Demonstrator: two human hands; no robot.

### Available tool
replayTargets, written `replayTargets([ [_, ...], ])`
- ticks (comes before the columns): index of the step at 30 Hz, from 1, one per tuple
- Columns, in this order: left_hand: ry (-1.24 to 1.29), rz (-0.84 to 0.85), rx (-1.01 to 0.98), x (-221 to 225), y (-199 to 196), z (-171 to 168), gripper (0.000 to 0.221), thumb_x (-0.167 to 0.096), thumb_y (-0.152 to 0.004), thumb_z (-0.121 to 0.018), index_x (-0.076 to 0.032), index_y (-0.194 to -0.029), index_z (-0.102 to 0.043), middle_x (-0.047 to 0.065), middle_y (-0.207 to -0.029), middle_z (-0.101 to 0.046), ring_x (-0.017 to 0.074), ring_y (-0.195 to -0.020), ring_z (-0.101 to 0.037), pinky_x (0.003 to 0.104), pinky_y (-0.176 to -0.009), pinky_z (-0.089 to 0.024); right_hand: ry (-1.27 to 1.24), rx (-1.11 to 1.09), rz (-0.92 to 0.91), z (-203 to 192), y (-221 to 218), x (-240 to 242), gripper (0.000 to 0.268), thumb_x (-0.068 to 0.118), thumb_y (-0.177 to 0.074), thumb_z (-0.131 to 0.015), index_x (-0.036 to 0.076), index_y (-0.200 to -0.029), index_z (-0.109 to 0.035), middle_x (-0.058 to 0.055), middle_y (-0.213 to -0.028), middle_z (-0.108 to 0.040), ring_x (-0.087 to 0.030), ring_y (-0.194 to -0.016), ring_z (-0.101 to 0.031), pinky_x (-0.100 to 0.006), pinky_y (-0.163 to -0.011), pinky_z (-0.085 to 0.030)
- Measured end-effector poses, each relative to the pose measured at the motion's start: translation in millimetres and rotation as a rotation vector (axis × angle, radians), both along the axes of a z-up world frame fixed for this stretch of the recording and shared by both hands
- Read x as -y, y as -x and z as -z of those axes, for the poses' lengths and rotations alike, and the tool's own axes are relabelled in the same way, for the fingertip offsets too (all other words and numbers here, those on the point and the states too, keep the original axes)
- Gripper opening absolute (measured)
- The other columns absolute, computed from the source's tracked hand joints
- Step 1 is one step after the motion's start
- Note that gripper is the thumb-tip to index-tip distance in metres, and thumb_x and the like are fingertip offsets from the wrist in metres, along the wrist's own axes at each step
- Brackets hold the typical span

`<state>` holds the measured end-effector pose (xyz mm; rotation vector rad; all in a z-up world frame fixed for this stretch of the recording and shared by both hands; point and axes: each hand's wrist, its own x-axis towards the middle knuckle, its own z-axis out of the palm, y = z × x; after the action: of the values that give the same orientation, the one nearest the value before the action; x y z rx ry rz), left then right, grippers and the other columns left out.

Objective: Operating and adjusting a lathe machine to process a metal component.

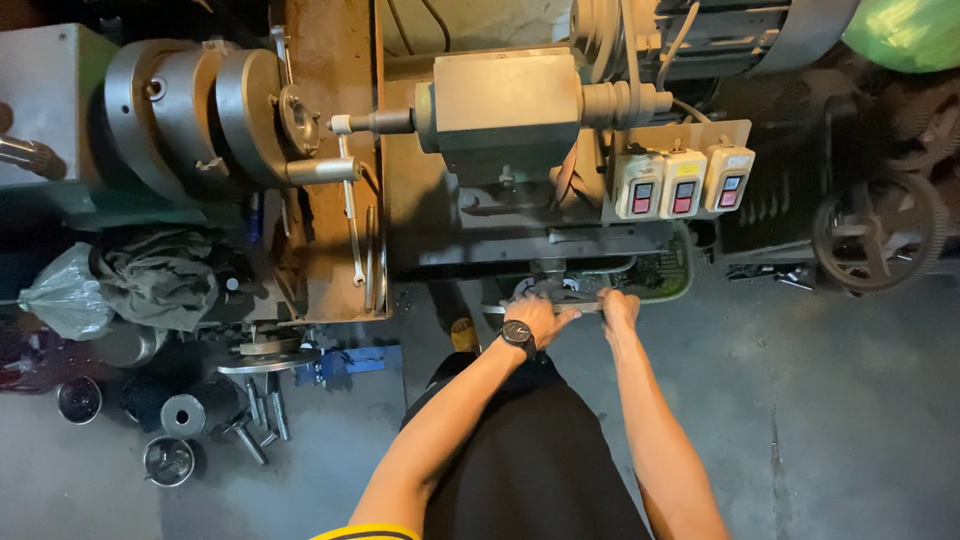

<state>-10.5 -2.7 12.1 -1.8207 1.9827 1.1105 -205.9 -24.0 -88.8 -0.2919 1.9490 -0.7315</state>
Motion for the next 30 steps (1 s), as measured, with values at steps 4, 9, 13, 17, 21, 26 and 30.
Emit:
replayTargets([
  [4,0.021,-0.005,-0.02,0.9,2.7,-6.3,0.095,-0.08,-0.094,-0.036,0.004,-0.124,-0.068,0.028,-0.117,-0.07,0.0425,-0.114,-0.065,0.064,-0.102,-0.046,-0.007,0.005,-0.015,-0.4,2.9,0.7,0.022,0.014,-0.083,-0.065,-0.007,-0.088,-0.068,-0.019,-0.077,-0.066,-0.025,-0.061,-0.055,-0.039,-0.045,-0.036],
  [9,0.036,-0.006,0.008,-1.7,10.5,16.2,0.096,-0.081,-0.094,-0.037,0.005,-0.124,-0.068,0.029,-0.118,-0.07,0.0424,-0.112,-0.067,0.063,-0.101,-0.047,-0.017,0.017,0.012,8.8,7.5,2.2,0.023,0.013,-0.084,-0.068,-0.009,-0.09,-0.065,-0.015,-0.077,-0.063,-0.018,-0.054,-0.047,-0.035,-0.039,-0.026],
  [13,0.113,-0.018,0.031,0.6,16.0,12.7,0.095,-0.081,-0.091,-0.041,0.004,-0.124,-0.066,0.031,-0.123,-0.066,0.0467,-0.116,-0.063,0.066,-0.098,-0.044,-0.044,0.043,0.002,-3.5,7.8,3.0,0.022,0.014,-0.085,-0.067,-0.007,-0.09,-0.065,-0.013,-0.077,-0.061,-0.018,-0.052,-0.044,-0.033,-0.038,-0.025],
  [17,0.108,-0.03,0.06,3.1,19.0,-2.3,0.092,-0.079,-0.09,-0.043,0.002,-0.127,-0.064,0.029,-0.122,-0.065,0.0444,-0.113,-0.063,0.073,-0.1,-0.039,-0.041,0.071,-0.026,3.5,12.6,2.3,0.022,0.016,-0.086,-0.065,-0.006,-0.09,-0.065,-0.015,-0.076,-0.061,-0.017,-0.05,-0.043,-0.033,-0.038,-0.025],
  [21,0.074,-0.033,0.042,2.2,21.8,5.4,0.09,-0.079,-0.092,-0.044,0.003,-0.121,-0.069,0.025,-0.114,-0.071,0.0376,-0.107,-0.07,0.057,-0.097,-0.051,-0.054,0.096,-0.016,-9.8,11.1,3.6,0.022,0.016,-0.085,-0.064,-0.005,-0.092,-0.063,-0.016,-0.077,-0.064,-0.018,-0.048,-0.04,-0.033,-0.037,-0.024],
  [26,0.118,-0.035,0.012,3.1,21.6,2.8,0.088,-0.078,-0.091,-0.047,0.004,-0.112,-0.071,0.023,-0.104,-0.074,0.0351,-0.098,-0.073,0.045,-0.085,-0.057,-0.012,0.084,0.037,38.4,23.4,2.5,0.021,0.012,-0.083,-0.069,-0.007,-0.089,-0.063,-0.013,-0.076,-0.058,-0.016,-0.048,-0.044,-0.034,-0.036,-0.026],
  [30,0.152,-0.04,0.004,0.9,25.9,10.6,0.084,-0.077,-0.09,-0.049,0.003,-0.105,-0.071,0.021,-0.096,-0.075,0.0341,-0.09,-0.074,0.044,-0.079,-0.058,0.001,0.06,0.028,50.6,28.3,0.3,0.019,0.012,-0.082,-0.07,-0.006,-0.082,-0.063,-0.012,-0.071,-0.057,-0.017,-0.046,-0.043,-0.035,-0.036,-0.025],
])
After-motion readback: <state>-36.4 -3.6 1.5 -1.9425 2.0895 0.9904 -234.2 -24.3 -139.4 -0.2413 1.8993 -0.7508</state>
